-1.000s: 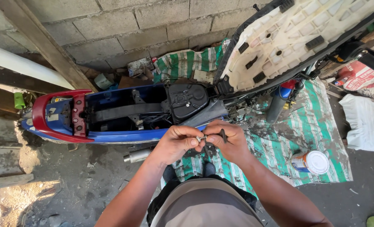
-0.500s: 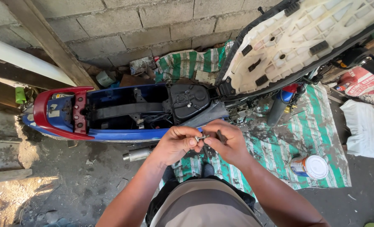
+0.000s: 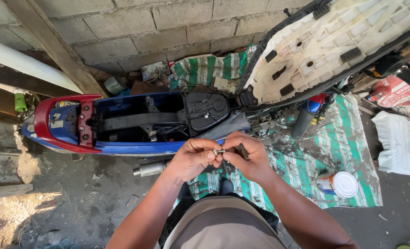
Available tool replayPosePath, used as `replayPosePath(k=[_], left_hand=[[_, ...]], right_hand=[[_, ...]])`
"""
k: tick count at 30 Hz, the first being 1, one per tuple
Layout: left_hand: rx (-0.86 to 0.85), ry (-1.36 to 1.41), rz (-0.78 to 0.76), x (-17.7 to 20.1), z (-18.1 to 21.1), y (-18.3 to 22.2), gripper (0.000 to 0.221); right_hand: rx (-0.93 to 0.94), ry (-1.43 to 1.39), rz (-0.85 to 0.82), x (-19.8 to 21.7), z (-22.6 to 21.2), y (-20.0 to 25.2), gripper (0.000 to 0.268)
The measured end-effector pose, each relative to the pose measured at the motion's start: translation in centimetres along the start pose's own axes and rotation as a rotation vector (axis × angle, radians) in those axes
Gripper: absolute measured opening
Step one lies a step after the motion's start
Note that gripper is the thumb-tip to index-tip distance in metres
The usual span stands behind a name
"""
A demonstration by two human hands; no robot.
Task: Removing plastic fairing and internal components from a motorcycle using a screwdriver.
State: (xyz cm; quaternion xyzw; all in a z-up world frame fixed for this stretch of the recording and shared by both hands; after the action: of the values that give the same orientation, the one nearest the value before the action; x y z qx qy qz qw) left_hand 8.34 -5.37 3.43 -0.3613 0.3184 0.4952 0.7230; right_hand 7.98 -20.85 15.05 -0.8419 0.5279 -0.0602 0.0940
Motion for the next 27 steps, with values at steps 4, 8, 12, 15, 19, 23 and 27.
replayPosePath(k=[4, 8, 12, 15, 19, 23, 27], left_hand=[[-0.003, -0.014, -0.002, 0.4, -0.2, -0.1, 0.025], [0.007, -0.02, 0.011, 0.5, -0.6, 0.2, 0.024], [0.019, -0.015, 0.039, 1.4, -1.4, 0.3, 0.024], [0.018, -0.002, 0.046, 1.1, -1.0, 0.0, 0.025], [0.003, -0.012, 0.045, 0.8, -0.7, -0.5, 0.024], [0.005, -0.023, 0.055, 0.7, -0.6, -0.6, 0.023], [0.002, -0.032, 0.068, 1.3, -1.1, -0.7, 0.024]], right_hand=[[0.02, 0.032, 0.027, -0.2, -0.6, -0.5, 0.012], [0.012, 0.076, 0.076, 0.1, 0.5, -0.2, 0.013], [0.046, 0.088, 0.123, 0.0, -1.1, -0.7, 0.021], [0.042, 0.007, 0.091, 1.0, 0.7, -0.3, 0.015], [0.037, -0.083, 0.048, 0.8, 0.8, -0.5, 0.017], [0.011, 0.037, 0.089, 1.4, 1.5, -0.5, 0.02], [0.029, 0.01, 0.067, 1.5, 1.3, -0.3, 0.024]])
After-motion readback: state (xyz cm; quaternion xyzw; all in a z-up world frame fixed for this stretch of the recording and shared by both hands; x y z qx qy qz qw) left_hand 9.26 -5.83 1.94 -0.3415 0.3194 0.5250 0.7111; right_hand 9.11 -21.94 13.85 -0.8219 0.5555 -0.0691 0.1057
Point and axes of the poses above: each hand's wrist, its own y-axis away from the middle knuckle, its own x-axis out of the back of the hand, z = x × y, the point moved 7 cm from there along -y, towards the middle knuckle, and after that the axes turned 14 degrees about -x, right-handed, at the moved point
